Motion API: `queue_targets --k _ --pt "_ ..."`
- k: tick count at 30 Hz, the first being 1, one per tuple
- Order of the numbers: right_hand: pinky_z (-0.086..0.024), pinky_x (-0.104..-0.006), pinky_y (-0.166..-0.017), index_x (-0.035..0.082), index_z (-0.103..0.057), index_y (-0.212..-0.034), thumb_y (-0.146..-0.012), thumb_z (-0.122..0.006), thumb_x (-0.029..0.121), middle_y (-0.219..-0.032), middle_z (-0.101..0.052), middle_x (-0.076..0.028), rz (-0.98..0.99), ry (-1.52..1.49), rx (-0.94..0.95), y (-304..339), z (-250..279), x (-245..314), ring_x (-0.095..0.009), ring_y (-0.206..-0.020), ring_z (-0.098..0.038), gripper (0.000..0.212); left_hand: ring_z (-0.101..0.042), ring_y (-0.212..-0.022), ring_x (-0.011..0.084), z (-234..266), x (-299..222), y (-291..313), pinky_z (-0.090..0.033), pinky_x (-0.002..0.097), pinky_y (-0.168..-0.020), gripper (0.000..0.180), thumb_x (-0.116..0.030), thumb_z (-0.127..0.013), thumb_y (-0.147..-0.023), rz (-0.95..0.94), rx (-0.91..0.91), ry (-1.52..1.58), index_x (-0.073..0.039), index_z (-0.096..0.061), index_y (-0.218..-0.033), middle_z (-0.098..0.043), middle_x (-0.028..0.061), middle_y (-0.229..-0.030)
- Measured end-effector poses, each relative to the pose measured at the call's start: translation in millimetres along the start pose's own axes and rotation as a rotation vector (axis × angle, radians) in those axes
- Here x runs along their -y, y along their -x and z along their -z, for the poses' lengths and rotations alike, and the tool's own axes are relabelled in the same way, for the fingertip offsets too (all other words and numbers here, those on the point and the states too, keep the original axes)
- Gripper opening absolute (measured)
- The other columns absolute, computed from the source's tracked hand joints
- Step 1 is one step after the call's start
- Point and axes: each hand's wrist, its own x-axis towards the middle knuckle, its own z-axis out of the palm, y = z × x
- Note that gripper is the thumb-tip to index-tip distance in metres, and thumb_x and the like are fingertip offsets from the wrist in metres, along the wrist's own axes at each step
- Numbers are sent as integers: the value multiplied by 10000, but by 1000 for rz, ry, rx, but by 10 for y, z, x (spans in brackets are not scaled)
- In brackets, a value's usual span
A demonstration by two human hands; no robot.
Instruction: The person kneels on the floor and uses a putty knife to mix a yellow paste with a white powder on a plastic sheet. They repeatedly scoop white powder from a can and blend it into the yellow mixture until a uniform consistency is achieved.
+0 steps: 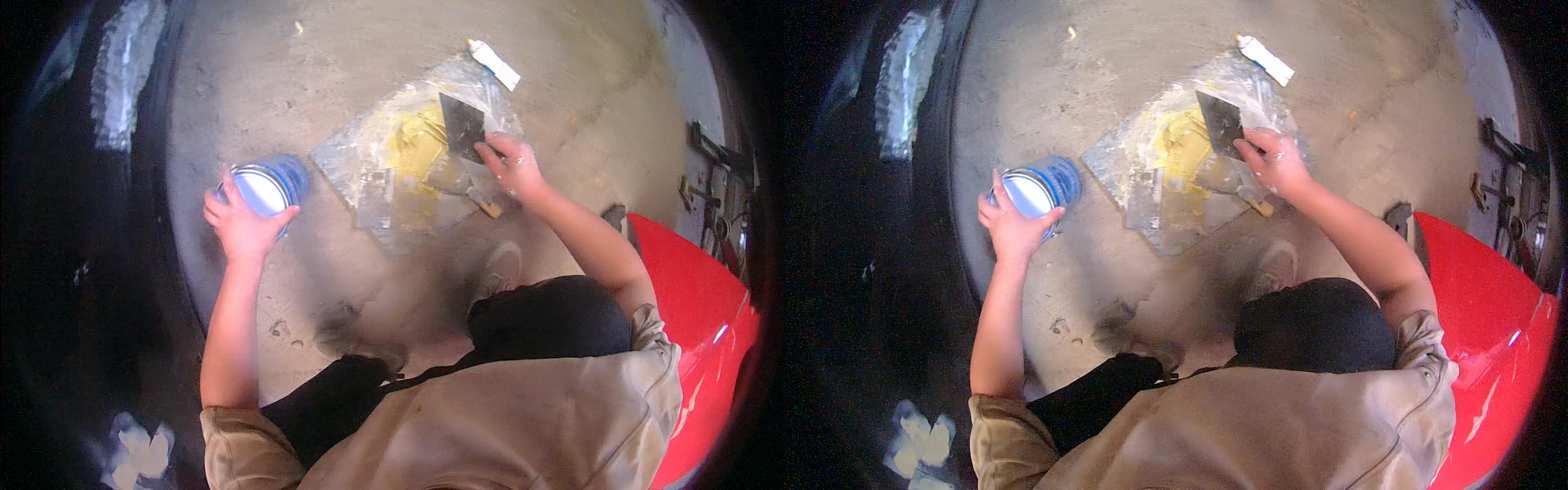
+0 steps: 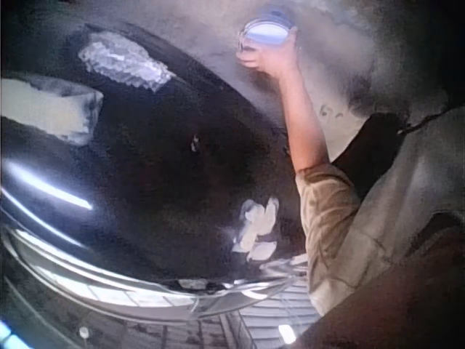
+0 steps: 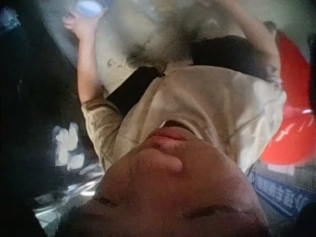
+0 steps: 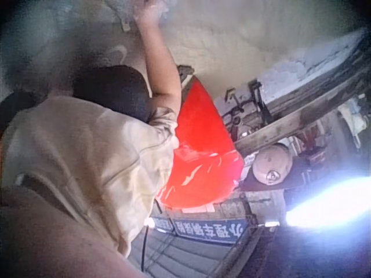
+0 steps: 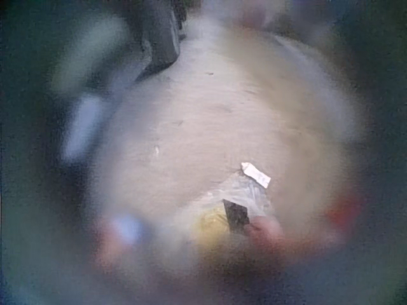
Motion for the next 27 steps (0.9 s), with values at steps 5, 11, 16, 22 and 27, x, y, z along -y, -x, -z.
queue_targets --k 5,11,16,22,27 --pt "-495 -403 -613 8 -686 -1034 -897 -704 105 -816 -635 -183 -26 -72 99 -152 9 133 -347 -705 -635 169 -286 -1350 479 69 43 0 -298 535 -1146 1317 -433 -949 -546 -70 -121 71 -128 -174 -1567 -219 304 -1475" --pt "-497 -415 -609 -7 -678 -1053 -891 -684 73 -819 -636 -179 252 45 156 -320 223 392 -359 -705 -634 180 -278 -1396 457 477 637 296 -298 535 -1168 1364 -336 -971 -501 -204 -78 566 -95 -156 -1568 -247 285 -1484" --pt "-505 -416 -615 -16 -663 -1112 -881 -677 50 -816 -634 -190 277 104 264 -437 396 652 -376 -713 -637 240 -280 -1407 493 144 1350 1188 -329 563 -1146 1400 -442 -958 -511 -179 502 236 -157 -116 -1593 -220 312 -1516" --pt "-506 -418 -617 -31 -658 -1103 -878 -673 47 -798 -629 -206 367 194 458 -590 352 1057 -380 -698 -632 238 -284 -1398 471 -1020 1748 1530 -289 534 -1163 1385 -522 -932 -514 5 546 265 -147 -141 -1587 -213 269 -1526" --pt "-530 -412 -649 -43 -660 -1105 -884 -672 52 -871 -664 -218 344 256 510 -566 307 1296 -371 -728 -660 240 -281 -1401 468 -1443 1701 1521 -260 529 -1169 1322 -510 -924 -556 -47 331 248 -116 -181 -1577 -252 288 -1512"
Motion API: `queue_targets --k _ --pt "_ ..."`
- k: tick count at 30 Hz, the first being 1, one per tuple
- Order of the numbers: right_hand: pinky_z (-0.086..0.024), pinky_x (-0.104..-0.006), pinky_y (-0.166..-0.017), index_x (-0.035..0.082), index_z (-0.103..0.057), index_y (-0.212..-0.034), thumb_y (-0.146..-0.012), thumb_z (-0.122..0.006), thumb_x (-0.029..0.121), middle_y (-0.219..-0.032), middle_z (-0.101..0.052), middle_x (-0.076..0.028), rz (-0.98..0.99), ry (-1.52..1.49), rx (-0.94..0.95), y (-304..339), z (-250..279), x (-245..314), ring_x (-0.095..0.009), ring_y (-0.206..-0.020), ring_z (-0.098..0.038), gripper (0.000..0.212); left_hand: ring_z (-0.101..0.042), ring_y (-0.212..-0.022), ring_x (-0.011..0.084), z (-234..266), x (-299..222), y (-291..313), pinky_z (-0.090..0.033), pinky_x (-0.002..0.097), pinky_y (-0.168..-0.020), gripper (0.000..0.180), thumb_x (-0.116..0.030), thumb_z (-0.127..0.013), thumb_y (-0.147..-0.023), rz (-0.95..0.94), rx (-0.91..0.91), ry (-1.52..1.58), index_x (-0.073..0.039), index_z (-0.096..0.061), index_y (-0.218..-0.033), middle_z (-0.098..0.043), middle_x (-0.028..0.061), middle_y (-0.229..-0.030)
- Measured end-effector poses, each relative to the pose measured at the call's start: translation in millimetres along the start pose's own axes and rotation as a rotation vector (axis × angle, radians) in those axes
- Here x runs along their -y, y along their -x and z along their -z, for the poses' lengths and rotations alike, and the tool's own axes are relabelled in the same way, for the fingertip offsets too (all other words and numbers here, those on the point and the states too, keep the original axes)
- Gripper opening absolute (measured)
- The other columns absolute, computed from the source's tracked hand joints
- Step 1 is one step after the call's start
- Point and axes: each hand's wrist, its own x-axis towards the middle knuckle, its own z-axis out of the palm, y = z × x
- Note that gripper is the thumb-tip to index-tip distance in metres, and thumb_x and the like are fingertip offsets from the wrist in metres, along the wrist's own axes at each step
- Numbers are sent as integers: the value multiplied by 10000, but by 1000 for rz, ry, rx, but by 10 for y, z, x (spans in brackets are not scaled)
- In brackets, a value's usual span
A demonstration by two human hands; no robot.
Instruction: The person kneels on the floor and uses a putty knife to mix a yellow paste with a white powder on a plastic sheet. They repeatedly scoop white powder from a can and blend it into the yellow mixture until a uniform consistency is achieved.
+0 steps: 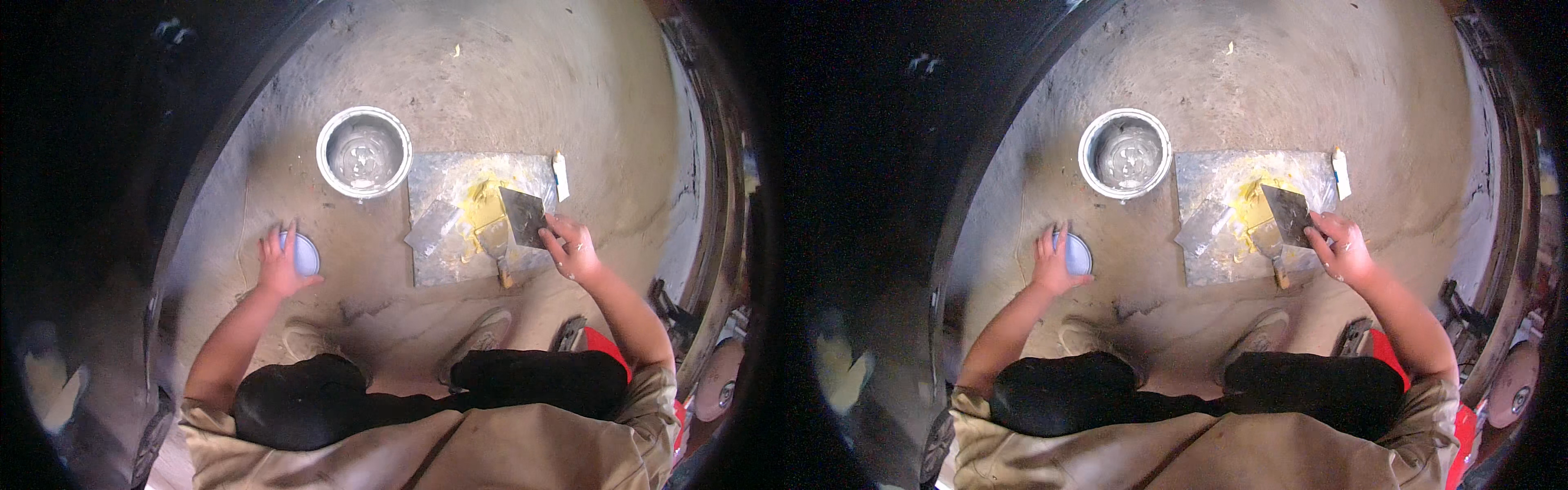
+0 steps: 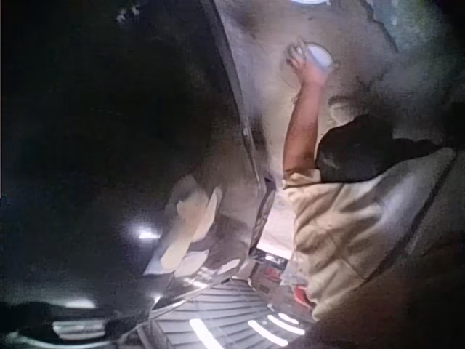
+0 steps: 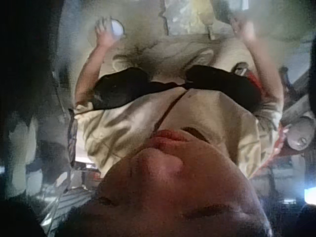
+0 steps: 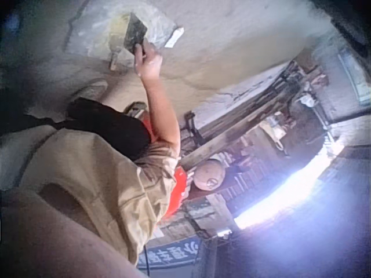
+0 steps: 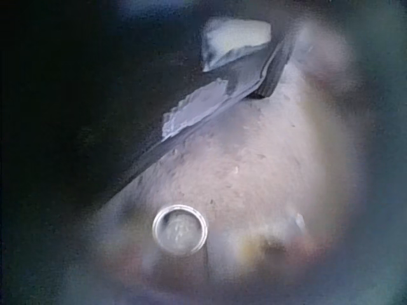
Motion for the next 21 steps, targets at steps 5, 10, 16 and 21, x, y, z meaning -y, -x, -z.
queue_targets --k 5,10,16,21 --pt "-538 -379 -617 -63 -650 -1130 -908 -658 74 -951 -694 -219 -145 -4 -70 35 -131 144 -332 -758 -685 261 -458 -1310 373 416 -153 -513 -433 493 -1051 927 -443 -750 -850 3 -276 722 -80 -252 -1542 -343 254 -1486" --pt "-527 -368 -598 -65 -644 -1145 -913 -652 90 -895 -674 -216 -116 -166 -29 -25 -134 244 -323 -748 -673 279 -631 -1046 203 889 -292 -1178 -573 372 -860 449 -335 -563 -1024 137 -76 1395 -21 -492 -1336 -587 120 -1235" --pt "-513 -382 -600 -70 -641 -1130 -915 -644 86 -837 -643 -211 -86 -206 -38 -97 -76 287 -319 -723 -659 265 -623 -944 158 1002 -289 -1289 -585 365 -851 238 -264 -574 -1019 102 -38 1339 -57 -586 -1135 -612 56 -1029" --pt "-514 -390 -632 -58 -646 -1126 -911 -646 86 -838 -638 -211 -91 -254 -11 -57 -117 183 -351 -723 -648 259 -582 -961 150 1032 -322 -1244 -481 306 -901 138 -171 -611 -962 -28 -25 901 -42 -604 -1011 -583 32 -1012"
